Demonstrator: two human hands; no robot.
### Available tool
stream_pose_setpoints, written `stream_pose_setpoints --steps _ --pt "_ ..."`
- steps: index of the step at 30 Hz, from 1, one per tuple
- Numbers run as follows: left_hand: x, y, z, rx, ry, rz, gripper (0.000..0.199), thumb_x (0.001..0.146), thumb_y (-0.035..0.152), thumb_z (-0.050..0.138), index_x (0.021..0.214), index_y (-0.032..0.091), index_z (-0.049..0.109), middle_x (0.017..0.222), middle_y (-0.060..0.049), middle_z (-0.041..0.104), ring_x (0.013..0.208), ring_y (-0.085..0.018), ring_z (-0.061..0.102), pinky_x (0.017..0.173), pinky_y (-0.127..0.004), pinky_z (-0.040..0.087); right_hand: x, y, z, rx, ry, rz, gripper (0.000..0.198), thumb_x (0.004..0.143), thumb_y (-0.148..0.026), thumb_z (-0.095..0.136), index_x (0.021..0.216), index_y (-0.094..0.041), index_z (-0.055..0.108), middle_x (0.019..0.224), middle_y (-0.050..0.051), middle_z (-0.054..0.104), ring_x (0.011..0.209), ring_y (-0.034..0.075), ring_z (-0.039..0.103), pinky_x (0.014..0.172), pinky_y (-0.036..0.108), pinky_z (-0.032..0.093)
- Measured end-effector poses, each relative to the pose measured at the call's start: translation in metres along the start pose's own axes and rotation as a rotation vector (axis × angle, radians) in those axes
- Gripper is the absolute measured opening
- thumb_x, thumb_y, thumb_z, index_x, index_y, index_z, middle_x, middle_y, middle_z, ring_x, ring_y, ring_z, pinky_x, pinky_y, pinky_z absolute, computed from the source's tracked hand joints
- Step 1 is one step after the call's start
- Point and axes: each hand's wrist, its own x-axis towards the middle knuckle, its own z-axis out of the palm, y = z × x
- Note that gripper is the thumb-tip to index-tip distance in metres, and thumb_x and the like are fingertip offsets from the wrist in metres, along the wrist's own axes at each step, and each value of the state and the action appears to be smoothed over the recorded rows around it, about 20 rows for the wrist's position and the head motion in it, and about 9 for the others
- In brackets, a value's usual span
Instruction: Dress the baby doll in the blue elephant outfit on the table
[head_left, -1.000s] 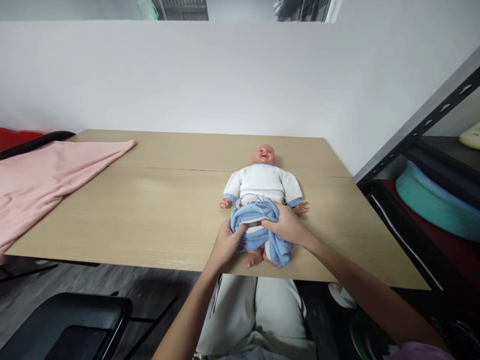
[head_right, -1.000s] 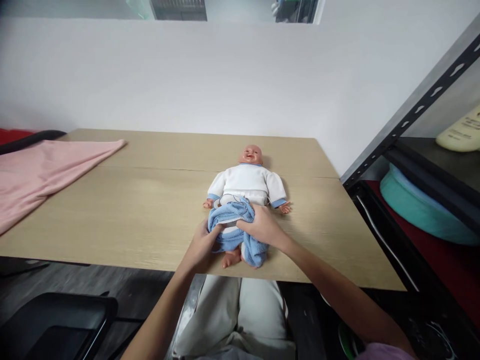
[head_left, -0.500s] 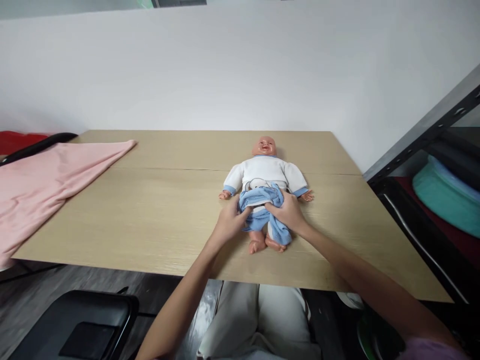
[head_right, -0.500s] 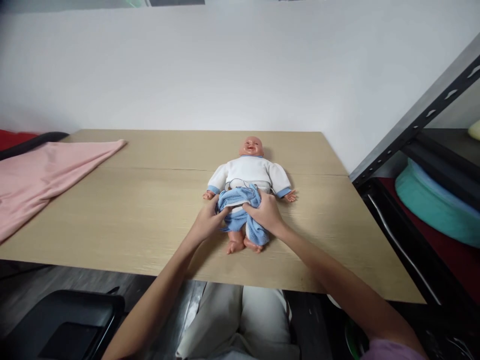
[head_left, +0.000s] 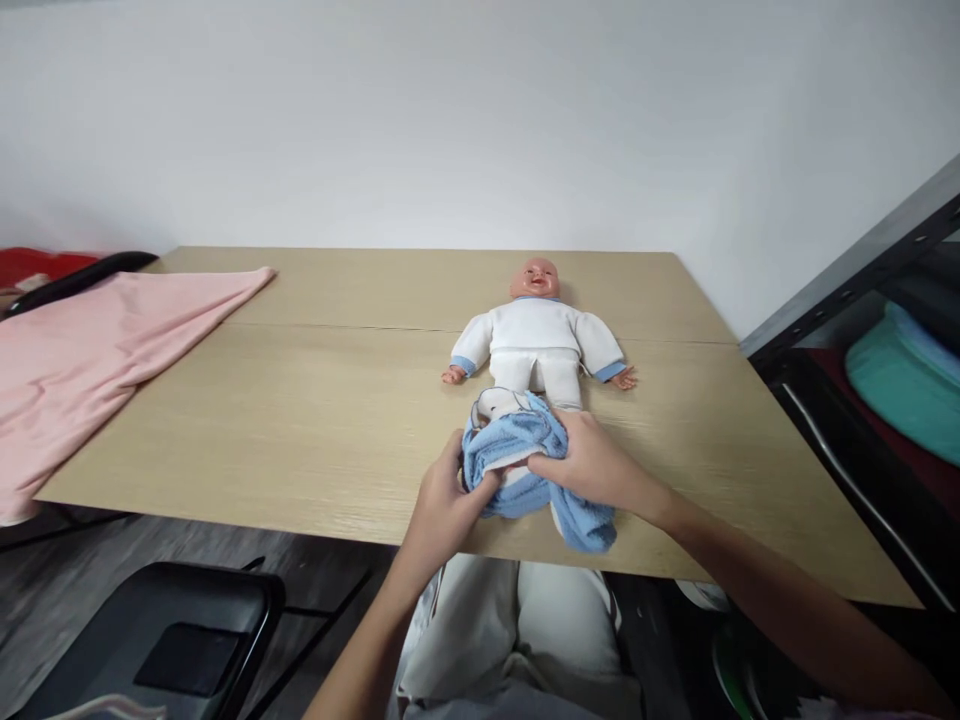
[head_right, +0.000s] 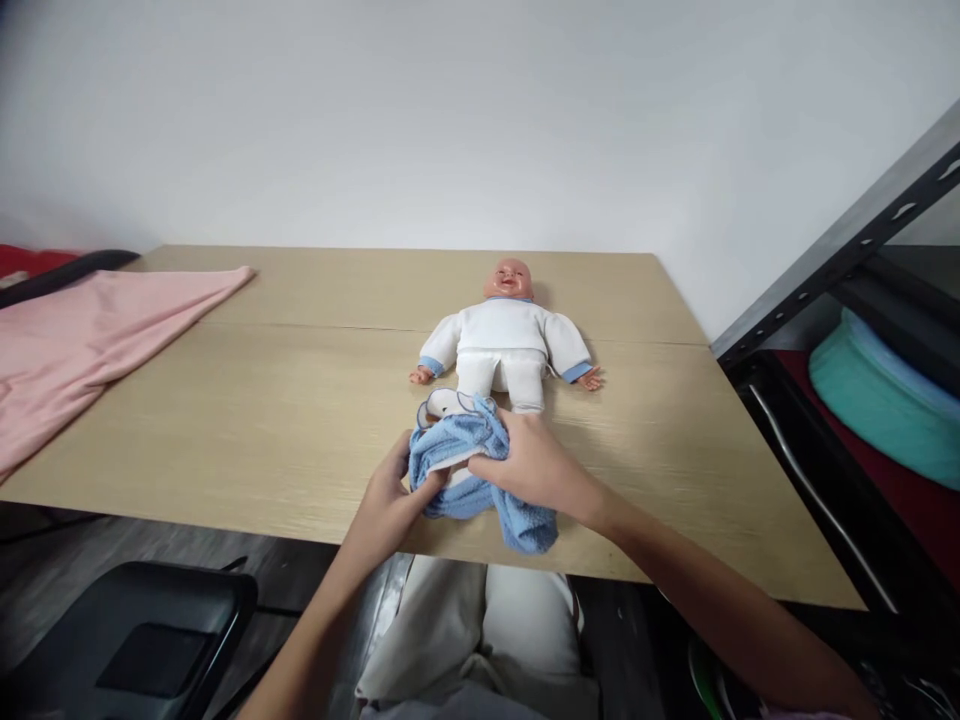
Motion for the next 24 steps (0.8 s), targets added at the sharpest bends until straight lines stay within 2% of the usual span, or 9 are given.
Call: stream_pose_setpoints --steps 4,8,12,17,21,24 --pt "-0.012 -0.006 0.001 0.191 -0.031 -0.094 0.031 0.097 0.044 0.065 0.119 0.023 0.065 0.113 -0.007 0.077 0.11 -0.033 0.068 0.097 -0.042 0.048 -0.006 0.002 0.009 -0.162 -0.073 0.021 0.014 0.086 -0.024 0.074 0.099 -0.021 0.072 0.098 0.005 0.081 0.089 0.024 0.073 0.078 0.031 0.05" --pt "-0.014 -0.01 0.002 0.336 -0.109 -0.09 0.023 0.095 0.041 0.06 0.108 0.022 0.064 0.106 -0.009 0.077 0.111 -0.036 0.065 0.108 -0.05 0.043 -0.011 0.003 0.016 -0.453 -0.126 0.09 0.015 0.089 -0.032 0.074 0.097 -0.02 0.07 0.098 0.012 0.08 0.088 0.03 0.073 0.076 0.035 0.045" --pt "-0.012 -0.019 0.007 0.42 -0.181 -0.041 0.02 0.098 0.037 0.056 0.109 0.021 0.063 0.109 -0.009 0.077 0.112 -0.035 0.067 0.114 -0.055 0.036 -0.017 0.004 0.022 -0.634 -0.143 0.127 0.025 0.096 -0.036 0.071 0.113 -0.018 0.069 0.108 0.017 0.08 0.1 0.036 0.075 0.081 0.039 0.048" --pt "-0.008 -0.03 0.016 0.495 -0.137 -0.019 0.017 0.098 0.035 0.056 0.108 0.022 0.061 0.114 -0.01 0.075 0.119 -0.036 0.066 0.111 -0.055 0.038 -0.021 0.009 0.025 -0.638 -0.103 0.09 0.049 0.095 -0.03 0.075 0.139 -0.014 0.06 0.138 0.02 0.071 0.128 0.039 0.071 0.1 0.044 0.054" --pt "-0.005 -0.036 0.02 0.446 -0.09 0.022 0.015 0.098 0.032 0.054 0.107 0.022 0.06 0.113 -0.01 0.074 0.118 -0.035 0.066 0.107 -0.053 0.041 -0.021 0.015 0.025 -0.62 -0.148 0.066 0.041 0.095 -0.025 0.076 0.132 -0.012 0.064 0.135 0.02 0.071 0.129 0.04 0.07 0.106 0.047 0.054" --pt "0.001 -0.042 0.02 0.307 -0.067 0.094 0.022 0.096 0.028 0.054 0.116 0.021 0.061 0.115 -0.011 0.075 0.115 -0.033 0.067 0.107 -0.051 0.045 -0.02 0.022 0.022 -0.48 -0.113 0.019 0.042 0.091 -0.022 0.081 0.13 -0.014 0.065 0.134 0.018 0.074 0.125 0.037 0.072 0.105 0.044 0.054"
